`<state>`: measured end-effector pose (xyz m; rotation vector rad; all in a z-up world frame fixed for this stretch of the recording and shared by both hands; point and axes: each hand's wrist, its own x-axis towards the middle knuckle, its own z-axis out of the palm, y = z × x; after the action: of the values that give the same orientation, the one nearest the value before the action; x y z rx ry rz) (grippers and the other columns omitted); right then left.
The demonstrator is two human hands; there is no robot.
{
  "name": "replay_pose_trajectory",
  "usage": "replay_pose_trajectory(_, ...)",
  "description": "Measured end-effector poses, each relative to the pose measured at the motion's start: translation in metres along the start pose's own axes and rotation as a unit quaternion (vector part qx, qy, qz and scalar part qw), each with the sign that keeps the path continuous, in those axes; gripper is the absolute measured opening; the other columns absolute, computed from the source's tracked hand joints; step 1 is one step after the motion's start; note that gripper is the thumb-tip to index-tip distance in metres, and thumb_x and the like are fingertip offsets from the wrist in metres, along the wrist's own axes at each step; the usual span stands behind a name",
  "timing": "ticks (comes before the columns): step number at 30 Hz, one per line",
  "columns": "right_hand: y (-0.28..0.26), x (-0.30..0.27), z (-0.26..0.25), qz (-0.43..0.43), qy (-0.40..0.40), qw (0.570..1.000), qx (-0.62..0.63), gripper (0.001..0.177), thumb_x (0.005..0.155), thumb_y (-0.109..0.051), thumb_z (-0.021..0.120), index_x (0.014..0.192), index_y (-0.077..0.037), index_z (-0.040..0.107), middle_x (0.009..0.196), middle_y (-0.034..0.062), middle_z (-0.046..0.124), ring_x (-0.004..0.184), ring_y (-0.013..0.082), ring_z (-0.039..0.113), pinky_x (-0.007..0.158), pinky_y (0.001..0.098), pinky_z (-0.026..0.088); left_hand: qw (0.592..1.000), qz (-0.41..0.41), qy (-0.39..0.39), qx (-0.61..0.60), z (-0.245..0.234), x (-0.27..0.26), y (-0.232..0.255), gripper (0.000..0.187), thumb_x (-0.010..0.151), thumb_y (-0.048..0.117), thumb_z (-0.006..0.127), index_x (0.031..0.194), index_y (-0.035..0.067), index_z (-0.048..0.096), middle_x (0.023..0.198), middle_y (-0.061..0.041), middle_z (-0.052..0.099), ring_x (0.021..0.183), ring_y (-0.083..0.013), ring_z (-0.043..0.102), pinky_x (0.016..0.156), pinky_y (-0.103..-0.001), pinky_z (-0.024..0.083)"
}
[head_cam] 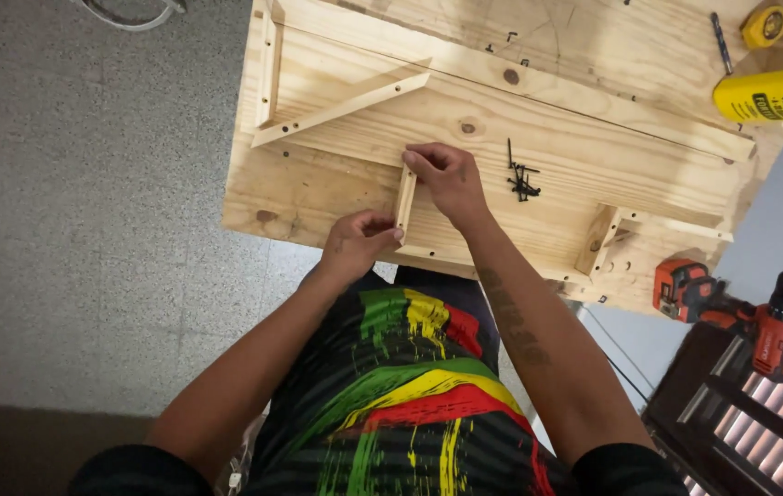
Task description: Fitting and securing wooden braces to a larger board using wood glue and screws with a power drill
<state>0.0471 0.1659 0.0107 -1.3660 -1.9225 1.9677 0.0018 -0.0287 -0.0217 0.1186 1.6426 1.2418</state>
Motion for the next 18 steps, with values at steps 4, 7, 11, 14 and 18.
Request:
replay_pose_trajectory(4, -0.011, -0.007, 0.0, 0.002, -0.001, 1.0, 0.026, 0.02, 0.092, -0.021, 0.082, 0.108, -0.01, 0.08, 0.095, 0.0088, 0.078, 0.089, 0.0123, 0.069, 0.081, 0.0305, 0.062, 1.0, -0.001, 0.002, 0.005, 0.0, 0.003, -0.001, 0.037, 0.074, 0.027, 0.09, 0.106, 0.01, 0.081, 0.09, -0.006, 0.078, 0.085, -0.0129, 0.07, 0.077, -0.029, 0.056)
replay_pose_trajectory(7, -0.009, -0.006, -0.002, 0.009, -0.005, 1.0, 0.029, 0.018, 0.094, -0.021, 0.08, 0.109, -0.01, 0.08, 0.096, 0.0084, 0.078, 0.09, 0.012, 0.069, 0.082, 0.0311, 0.062, 1.0, -0.006, 0.005, 0.013, 0.0, 0.006, -0.004, 0.036, 0.073, 0.029, 0.091, 0.104, 0.013, 0.082, 0.088, -0.005, 0.078, 0.083, -0.0117, 0.071, 0.074, -0.027, 0.056)
replay_pose_trajectory(11, -0.021, -0.011, -0.004, 0.019, -0.005, 0.999, 0.032, 0.016, 0.097, -0.019, 0.075, 0.109, -0.01, 0.08, 0.097, 0.0089, 0.078, 0.091, 0.0128, 0.069, 0.083, 0.0313, 0.062, 1.0, -0.011, 0.007, 0.024, -0.003, 0.01, -0.008, 0.037, 0.071, 0.033, 0.094, 0.101, 0.015, 0.083, 0.085, -0.003, 0.078, 0.08, -0.0092, 0.07, 0.072, -0.025, 0.055)
replay_pose_trajectory(14, -0.012, -0.008, -0.006, 0.003, -0.007, 0.999, 0.035, 0.017, 0.097, -0.021, 0.076, 0.109, -0.01, 0.08, 0.094, 0.0069, 0.076, 0.089, 0.012, 0.067, 0.082, 0.0314, 0.061, 1.0, -0.014, -0.001, 0.016, -0.006, 0.005, 0.007, 0.041, 0.07, 0.032, 0.095, 0.103, 0.012, 0.082, 0.087, -0.007, 0.078, 0.082, -0.0132, 0.07, 0.07, -0.028, 0.057)
replay_pose_trajectory(18, -0.012, -0.011, -0.003, -0.015, -0.011, 1.0, 0.022, 0.018, 0.096, -0.023, 0.078, 0.11, -0.012, 0.08, 0.096, 0.0087, 0.077, 0.092, 0.0144, 0.069, 0.085, 0.0345, 0.061, 1.0, -0.009, -0.006, 0.019, -0.01, 0.008, 0.008, 0.042, 0.07, 0.033, 0.096, 0.105, 0.013, 0.082, 0.09, -0.01, 0.078, 0.083, -0.0171, 0.072, 0.069, -0.031, 0.057)
